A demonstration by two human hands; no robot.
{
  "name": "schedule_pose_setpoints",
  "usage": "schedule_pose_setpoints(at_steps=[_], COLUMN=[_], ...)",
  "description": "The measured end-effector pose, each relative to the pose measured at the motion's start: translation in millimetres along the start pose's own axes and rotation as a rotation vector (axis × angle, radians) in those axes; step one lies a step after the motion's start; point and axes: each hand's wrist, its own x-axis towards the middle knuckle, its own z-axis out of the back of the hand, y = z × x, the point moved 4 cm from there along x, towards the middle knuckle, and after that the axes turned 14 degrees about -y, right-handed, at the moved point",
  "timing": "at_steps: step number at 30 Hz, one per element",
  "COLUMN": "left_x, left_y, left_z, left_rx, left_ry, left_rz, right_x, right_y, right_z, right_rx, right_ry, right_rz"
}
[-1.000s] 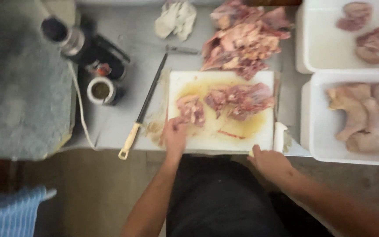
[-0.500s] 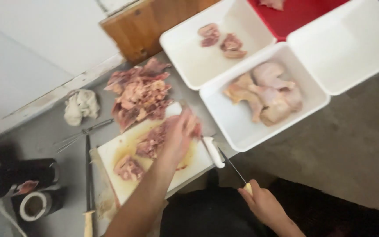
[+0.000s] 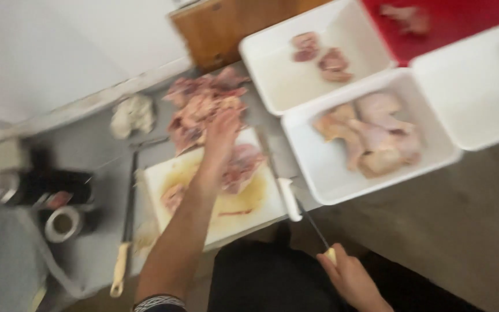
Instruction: A person is rapidly deboning whole chickens on a cutting board and sorting the parts into different plastic bins.
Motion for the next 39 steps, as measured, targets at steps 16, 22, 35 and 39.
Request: schedule_pose_setpoints(at_steps=[16, 22, 35, 39], left_x=[-61, -41, -52, -70], left_y=[18, 4, -12, -5], left_z=[232, 156, 122, 138], left_rx=[1.260, 1.195, 1.088, 1.073], left_ry=[0.295, 0.488, 0.553, 0.493], left_rz=[-0.155, -0.557, -0.005, 0.067], right_x=[21, 5, -25, -23], right_y=[121, 116, 90, 92], right_z=[-16, -28, -32, -19], right_rx=[-0.204, -0.122, 0.062, 0.082], right_ry=[0.139, 0.017, -0.099, -0.074], right_rz=[0.044, -0.093, -0.376, -0.368])
